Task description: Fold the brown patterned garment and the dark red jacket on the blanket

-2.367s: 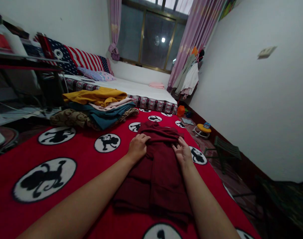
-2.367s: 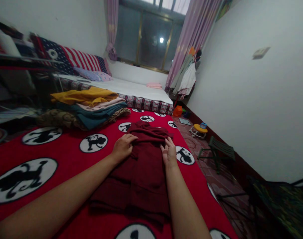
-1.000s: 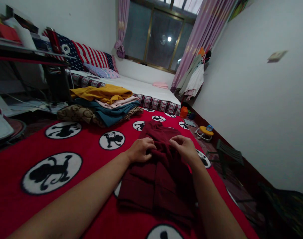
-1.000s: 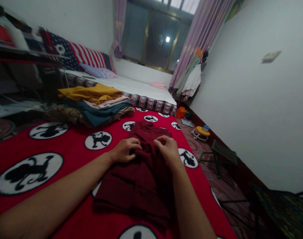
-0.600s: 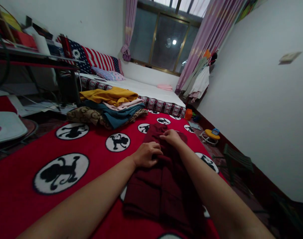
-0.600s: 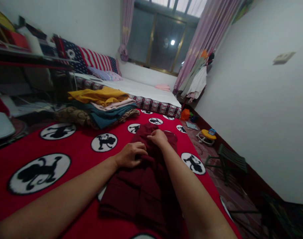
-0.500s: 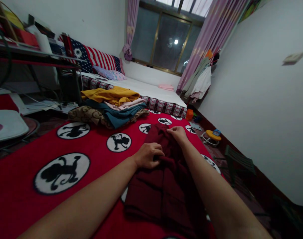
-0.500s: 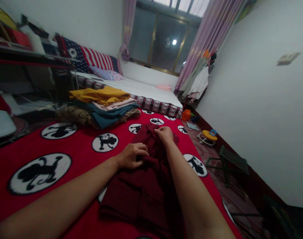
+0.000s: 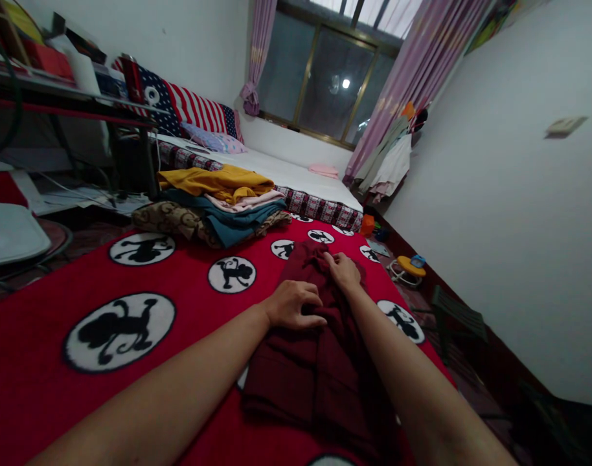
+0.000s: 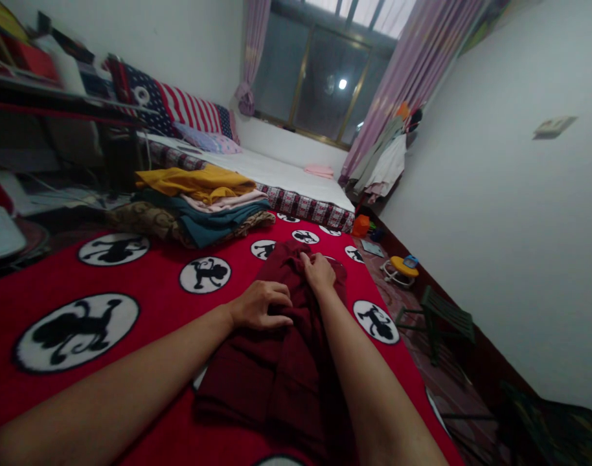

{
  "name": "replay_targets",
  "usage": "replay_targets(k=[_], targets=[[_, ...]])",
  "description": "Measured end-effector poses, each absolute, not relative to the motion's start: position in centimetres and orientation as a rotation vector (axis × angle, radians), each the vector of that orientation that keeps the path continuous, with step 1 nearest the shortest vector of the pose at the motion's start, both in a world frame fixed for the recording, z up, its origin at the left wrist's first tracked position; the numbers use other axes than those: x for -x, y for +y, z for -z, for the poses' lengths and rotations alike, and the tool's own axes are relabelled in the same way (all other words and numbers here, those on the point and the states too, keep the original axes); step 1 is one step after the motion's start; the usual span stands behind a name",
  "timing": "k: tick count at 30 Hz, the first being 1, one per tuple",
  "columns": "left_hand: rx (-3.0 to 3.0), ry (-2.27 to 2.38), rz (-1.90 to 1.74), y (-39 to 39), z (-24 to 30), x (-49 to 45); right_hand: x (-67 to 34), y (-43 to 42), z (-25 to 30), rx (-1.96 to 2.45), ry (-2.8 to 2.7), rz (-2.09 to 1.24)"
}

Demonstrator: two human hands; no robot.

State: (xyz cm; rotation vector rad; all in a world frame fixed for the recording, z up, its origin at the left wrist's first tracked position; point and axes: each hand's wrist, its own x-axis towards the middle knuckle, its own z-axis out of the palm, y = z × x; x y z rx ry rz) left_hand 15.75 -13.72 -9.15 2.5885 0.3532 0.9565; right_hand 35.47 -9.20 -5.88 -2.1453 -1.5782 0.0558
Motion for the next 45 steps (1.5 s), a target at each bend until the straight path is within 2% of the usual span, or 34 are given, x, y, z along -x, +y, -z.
replay_targets(k=[3,7,9,11,13,16,19,25,28,33,40,45], targets=[[-2.358,0.371,-1.032,-13.9,9.0,-16.0,-33.8,-8.9,5.6,1.891,-1.717,-0.036],[-2.051,0.953,-1.460,-13.0,9.4,-16.0,-32.1,-8.4,5.5,1.888,-1.830,-0.082],[-1.974,1.233,-1.452,-12.5,9.7,-15.8,-32.1,-8.2,5.2,1.946,-1.757,-0.073],[-1.964,1.338,-1.282,-12.0,10.1,-15.8,-32.6,-8.0,4.6,1.947,-1.671,-0.053],[-1.999,1.291,-1.193,-11.9,10.4,-15.9,-33.4,-7.7,3.9,1.928,-1.581,-0.013],[-2.039,1.055,-1.300,-11.9,10.5,-16.3,-34.7,-7.1,3.6,1.765,-1.370,0.019],[-1.993,0.934,-1.378,-11.9,10.6,-16.4,-35.6,-6.7,4.4,1.655,-1.256,-0.121],[-1.892,1.305,-1.226,-10.8,10.7,-15.7,-37.4,-9.3,6.1,1.778,-1.406,-0.427],[-1.822,1.274,-1.166,-10.4,10.5,-15.4,-38.7,-12.1,5.8,1.924,-1.578,-0.336],[-1.708,0.912,-1.065,-10.0,10.1,-14.4,-41.1,-15.8,5.4,2.225,-1.707,-0.298],[-1.806,0.734,-0.894,-9.8,10.3,-13.8,-42.5,-16.0,4.7,2.267,-1.489,-0.013],[-1.982,0.675,-0.932,-10.1,11.0,-14.4,-38.9,-12.3,3.9,2.035,-1.584,0.045]])
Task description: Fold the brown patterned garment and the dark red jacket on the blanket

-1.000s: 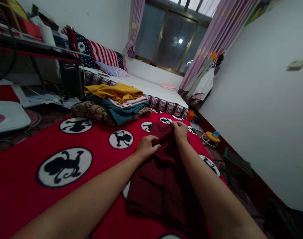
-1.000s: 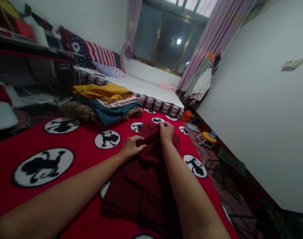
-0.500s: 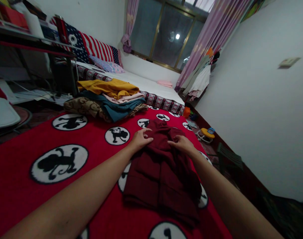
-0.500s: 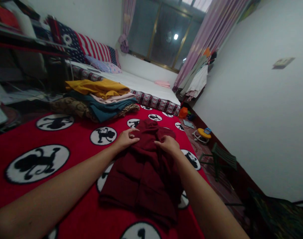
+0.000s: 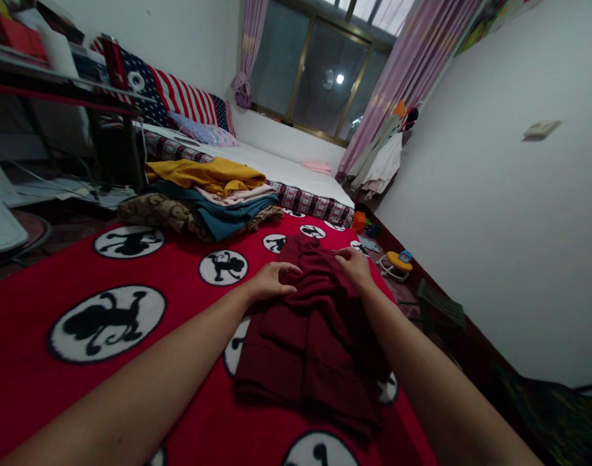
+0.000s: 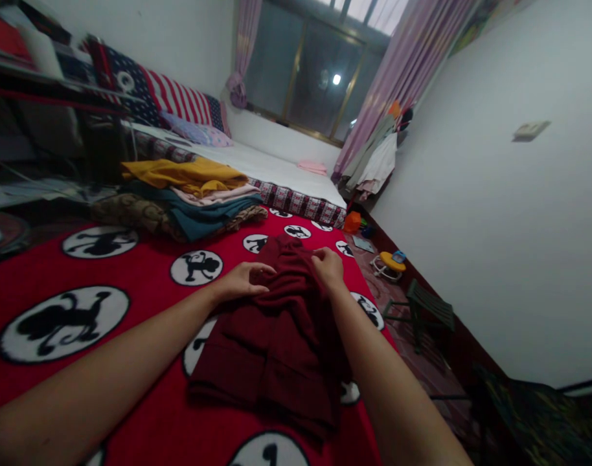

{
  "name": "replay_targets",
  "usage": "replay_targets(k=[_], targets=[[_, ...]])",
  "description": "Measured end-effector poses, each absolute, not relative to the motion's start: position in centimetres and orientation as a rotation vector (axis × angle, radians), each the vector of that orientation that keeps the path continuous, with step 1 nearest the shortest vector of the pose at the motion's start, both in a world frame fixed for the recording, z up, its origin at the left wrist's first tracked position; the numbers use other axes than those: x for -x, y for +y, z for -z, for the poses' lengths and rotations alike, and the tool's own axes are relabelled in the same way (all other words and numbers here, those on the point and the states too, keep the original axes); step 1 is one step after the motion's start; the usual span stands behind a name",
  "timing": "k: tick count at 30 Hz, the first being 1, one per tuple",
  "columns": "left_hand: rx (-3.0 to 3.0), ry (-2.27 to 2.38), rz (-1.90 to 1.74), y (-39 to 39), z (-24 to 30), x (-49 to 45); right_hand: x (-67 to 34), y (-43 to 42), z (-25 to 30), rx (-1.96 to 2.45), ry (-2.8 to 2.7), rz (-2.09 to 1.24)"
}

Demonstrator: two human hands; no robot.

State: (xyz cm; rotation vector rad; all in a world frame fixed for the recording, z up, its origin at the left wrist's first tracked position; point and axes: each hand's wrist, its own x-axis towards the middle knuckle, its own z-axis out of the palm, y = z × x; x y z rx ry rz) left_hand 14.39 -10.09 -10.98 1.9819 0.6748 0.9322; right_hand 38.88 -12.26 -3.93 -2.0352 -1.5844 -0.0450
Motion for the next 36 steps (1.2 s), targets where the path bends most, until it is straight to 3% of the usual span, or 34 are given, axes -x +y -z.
replay_targets(k=[4,10,15,22,26,31,33,36], targets=[[-2.031,0.642,-0.956,-10.6,11.2,-14.5,-34.8,-8.6,4.5,1.877,-1.763,-0.022],[-1.990,0.571,-0.943,-11.5,10.9,-14.5,-32.9,-4.6,4.6,2.021,-1.866,-0.009],[-2.086,0.804,-0.971,-11.3,10.6,-15.0,-33.0,-2.8,5.3,1.918,-1.825,0.135],[-2.002,0.936,-1.002,-10.5,11.0,-15.1,-32.9,-2.7,8.3,2.005,-1.861,0.030],[-1.888,1.032,-1.119,-10.3,11.2,-14.9,-33.4,-4.6,7.4,1.990,-1.907,0.002],[-2.224,1.144,-1.333,-11.2,10.5,-14.7,-37.6,-11.2,5.9,1.859,-1.867,0.040],[-2.328,1.016,-1.348,-11.8,10.0,-15.0,-40.1,-14.8,5.5,1.851,-1.832,0.016],[-2.472,0.655,-1.076,-13.0,9.5,-15.9,-43.2,-20.0,5.1,1.999,-1.726,-0.113]])
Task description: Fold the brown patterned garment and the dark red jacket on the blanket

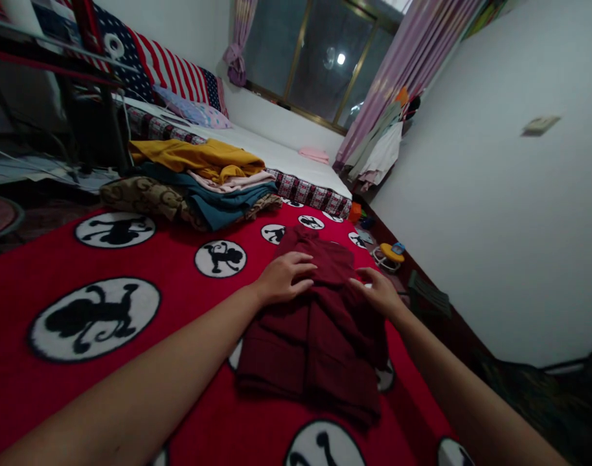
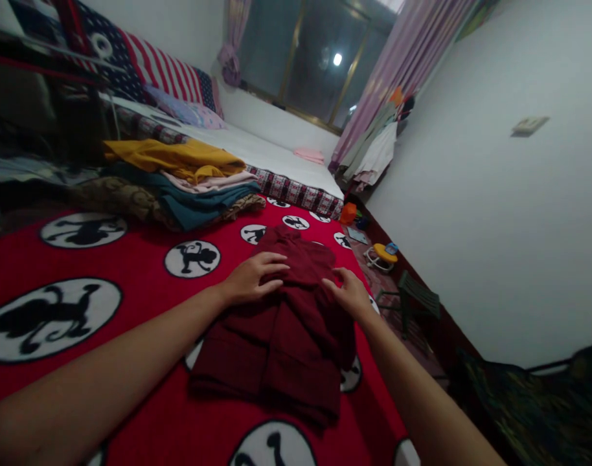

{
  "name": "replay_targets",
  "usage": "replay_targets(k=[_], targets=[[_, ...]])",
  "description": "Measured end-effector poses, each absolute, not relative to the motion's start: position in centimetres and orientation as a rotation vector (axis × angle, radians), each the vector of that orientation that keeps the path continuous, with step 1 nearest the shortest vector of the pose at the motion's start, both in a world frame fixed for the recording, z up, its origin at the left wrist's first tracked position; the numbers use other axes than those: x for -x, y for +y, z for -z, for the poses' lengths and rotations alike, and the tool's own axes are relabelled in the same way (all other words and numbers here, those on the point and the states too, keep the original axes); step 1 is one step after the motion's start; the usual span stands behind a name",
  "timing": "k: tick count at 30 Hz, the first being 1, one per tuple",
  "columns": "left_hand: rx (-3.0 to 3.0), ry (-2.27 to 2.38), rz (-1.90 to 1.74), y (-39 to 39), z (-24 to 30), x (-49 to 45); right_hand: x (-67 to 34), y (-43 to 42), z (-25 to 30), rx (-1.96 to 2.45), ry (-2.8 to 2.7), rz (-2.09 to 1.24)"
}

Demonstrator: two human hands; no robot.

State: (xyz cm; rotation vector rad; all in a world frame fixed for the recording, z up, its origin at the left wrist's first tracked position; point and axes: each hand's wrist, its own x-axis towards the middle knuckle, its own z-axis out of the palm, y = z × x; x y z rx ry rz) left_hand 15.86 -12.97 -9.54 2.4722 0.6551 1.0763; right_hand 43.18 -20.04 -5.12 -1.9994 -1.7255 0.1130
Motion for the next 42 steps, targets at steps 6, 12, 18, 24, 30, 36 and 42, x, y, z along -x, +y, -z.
replay_targets(k=[6,12,18,24,30,36,42], targets=[[-2.569,0.589,-0.720,-14.0,10.1,-16.9,-45.1,-27.0,4.8,2.230,-1.603,-0.404],[-2.521,0.466,-0.985,-13.7,10.1,-16.3,-44.2,-28.4,4.7,1.916,-1.153,-0.720],[-2.469,0.462,-1.163,-13.5,9.9,-16.2,-41.1,-29.2,3.2,1.570,-0.859,-0.988],[-2.222,0.596,-1.328,-12.2,9.8,-15.3,-38.6,-31.1,4.5,1.599,-0.921,-1.142],[-2.269,0.840,-1.225,-11.8,9.8,-14.7,-40.2,-31.1,5.4,1.939,-1.097,-1.073],[-2.093,0.859,-1.453,-11.2,10.0,-14.5,-39.8,-31.0,5.9,1.937,-1.156,-1.234],[-1.817,1.145,-1.387,-10.6,9.3,-13.7,-40.7,-29.7,4.9,2.390,-1.635,-0.478]])
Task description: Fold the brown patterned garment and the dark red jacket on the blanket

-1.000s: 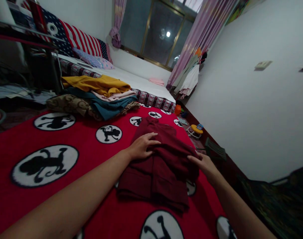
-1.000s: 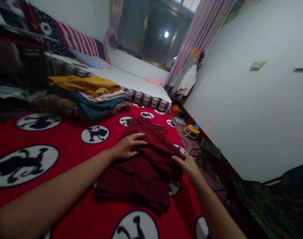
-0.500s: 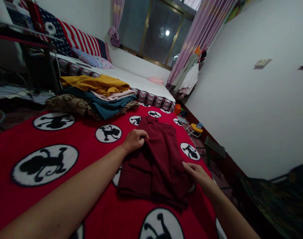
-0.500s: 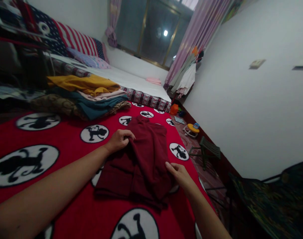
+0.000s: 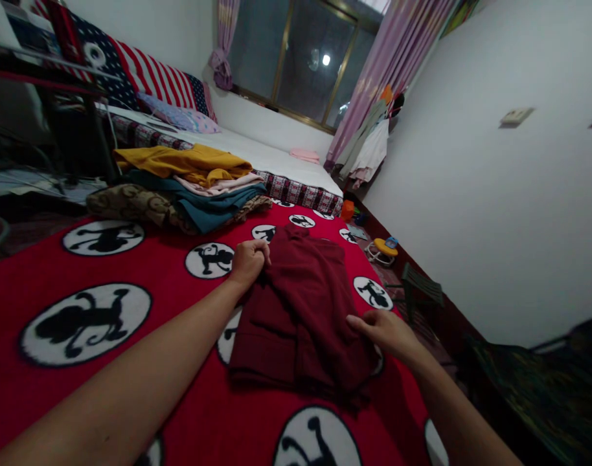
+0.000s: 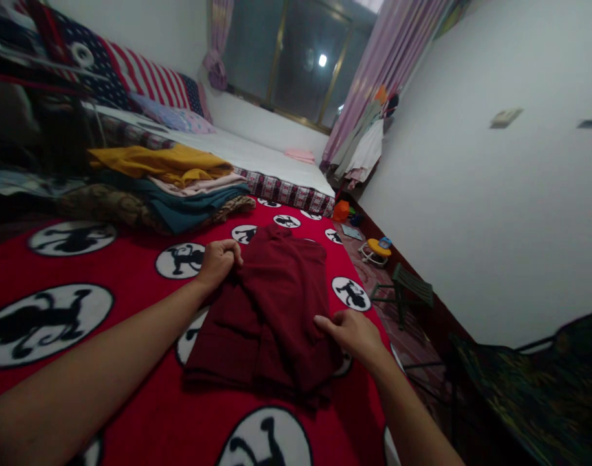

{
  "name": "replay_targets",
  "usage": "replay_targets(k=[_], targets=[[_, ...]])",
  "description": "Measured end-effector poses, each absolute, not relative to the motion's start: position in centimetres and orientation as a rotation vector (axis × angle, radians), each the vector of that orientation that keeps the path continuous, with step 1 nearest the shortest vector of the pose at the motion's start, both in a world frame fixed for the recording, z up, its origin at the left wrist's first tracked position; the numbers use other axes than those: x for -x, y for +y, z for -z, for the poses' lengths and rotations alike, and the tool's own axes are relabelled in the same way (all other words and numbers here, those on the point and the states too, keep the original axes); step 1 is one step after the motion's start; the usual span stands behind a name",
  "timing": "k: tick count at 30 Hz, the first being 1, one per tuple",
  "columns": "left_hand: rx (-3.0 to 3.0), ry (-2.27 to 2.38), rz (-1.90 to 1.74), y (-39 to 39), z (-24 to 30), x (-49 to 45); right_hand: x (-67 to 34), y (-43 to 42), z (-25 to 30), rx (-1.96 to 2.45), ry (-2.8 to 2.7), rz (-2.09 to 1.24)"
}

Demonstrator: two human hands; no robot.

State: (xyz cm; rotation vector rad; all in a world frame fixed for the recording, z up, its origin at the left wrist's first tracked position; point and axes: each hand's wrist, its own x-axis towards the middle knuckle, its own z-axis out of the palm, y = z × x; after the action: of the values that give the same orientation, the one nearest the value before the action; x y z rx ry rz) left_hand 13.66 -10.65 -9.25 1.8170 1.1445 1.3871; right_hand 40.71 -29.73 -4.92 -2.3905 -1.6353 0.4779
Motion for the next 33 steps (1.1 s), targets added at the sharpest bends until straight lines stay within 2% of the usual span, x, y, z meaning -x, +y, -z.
replay_targets(k=[3,8,13,18,21,27,30,33], targets=[[-1.816,1.385,-1.346,-10.8,8.4,-13.6,-41.0,-26.8,4.3,2.209,-1.699,-0.142],[-2.112,1.536,-0.945,-11.2,8.2,-14.0,-40.2,-19.7,6.4,1.690,-1.866,-0.247],[-2.243,1.426,-0.829,-10.6,9.5,-13.6,-39.6,-16.7,10.3,1.624,-2.050,-0.117],[-2.405,1.086,-1.096,-10.0,10.3,-13.3,-41.4,-20.1,9.8,1.545,-2.307,0.034],[-2.496,0.783,-1.071,-10.5,10.6,-13.1,-43.3,-24.1,8.2,1.388,-2.579,0.142],[-2.585,0.374,-0.476,-12.8,9.3,-9.2,-45.3,-31.2,6.4,1.228,-2.934,-0.023],[-2.604,0.317,-0.181,-13.8,7.5,-6.7,-44.9,-31.7,6.3,1.229,-2.927,-0.109],[-2.638,0.292,-0.046,-14.7,6.3,-5.7,-44.1,-30.6,7.1,1.211,-2.858,-0.158]])
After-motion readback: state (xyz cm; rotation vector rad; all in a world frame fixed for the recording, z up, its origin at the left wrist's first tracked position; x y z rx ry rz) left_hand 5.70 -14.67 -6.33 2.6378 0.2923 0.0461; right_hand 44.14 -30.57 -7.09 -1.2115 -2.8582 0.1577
